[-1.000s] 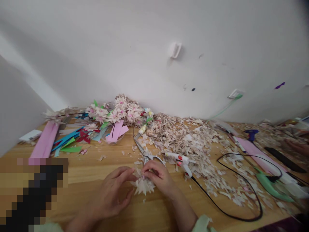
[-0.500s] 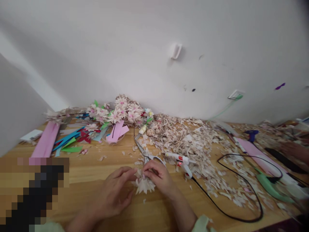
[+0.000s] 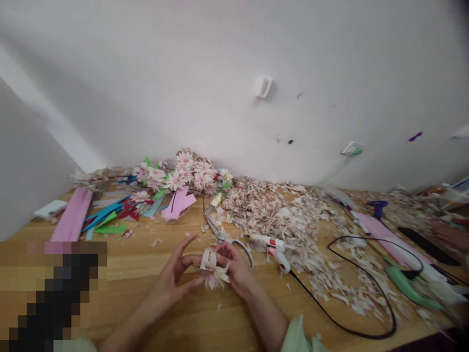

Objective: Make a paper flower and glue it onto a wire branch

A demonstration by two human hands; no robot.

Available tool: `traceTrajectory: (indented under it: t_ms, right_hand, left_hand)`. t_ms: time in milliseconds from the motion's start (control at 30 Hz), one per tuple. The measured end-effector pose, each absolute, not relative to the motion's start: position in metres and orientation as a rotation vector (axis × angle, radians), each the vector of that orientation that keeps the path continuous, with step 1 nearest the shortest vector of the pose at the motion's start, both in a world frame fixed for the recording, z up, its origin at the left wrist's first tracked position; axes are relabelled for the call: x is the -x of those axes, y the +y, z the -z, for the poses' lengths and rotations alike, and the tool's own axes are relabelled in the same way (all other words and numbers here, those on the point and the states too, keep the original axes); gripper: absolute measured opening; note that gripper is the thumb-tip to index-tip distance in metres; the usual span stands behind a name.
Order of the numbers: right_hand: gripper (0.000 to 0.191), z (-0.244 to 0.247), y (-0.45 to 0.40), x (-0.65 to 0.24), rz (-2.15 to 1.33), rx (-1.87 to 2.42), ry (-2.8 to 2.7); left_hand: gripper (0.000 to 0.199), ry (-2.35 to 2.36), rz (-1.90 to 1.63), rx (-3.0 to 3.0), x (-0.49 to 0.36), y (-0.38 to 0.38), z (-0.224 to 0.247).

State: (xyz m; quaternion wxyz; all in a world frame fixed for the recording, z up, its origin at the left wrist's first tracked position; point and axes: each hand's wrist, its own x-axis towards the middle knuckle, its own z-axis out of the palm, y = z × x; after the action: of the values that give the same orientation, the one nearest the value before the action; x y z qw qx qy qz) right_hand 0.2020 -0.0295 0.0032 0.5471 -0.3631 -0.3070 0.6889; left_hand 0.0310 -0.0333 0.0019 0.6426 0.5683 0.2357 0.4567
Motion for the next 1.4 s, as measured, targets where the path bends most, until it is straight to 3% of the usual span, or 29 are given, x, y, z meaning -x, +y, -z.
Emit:
traceTrajectory:
  t_ms: [300, 933, 1400]
  right_hand:
    - [0.032, 0.010, -0.027, -0.199, -1.832, 0.879, -0.597]
    - [0.026, 0.015, -0.028, -0.192, -1.889, 0.782, -0.623]
    - [0.023, 0.017, -0.026, -0.191, -1.911, 0.788, -0.585]
  left_hand:
    - [0.083, 0.487, -0.982, -1.130, -0.030, -0.035, -0.007]
    - [0.102, 0.359, -0.924, -0.768, -0.032, -0.032, -0.016]
    - [0.060, 0.339, -0.872, -0.702, -0.022, -0.030, -0.025]
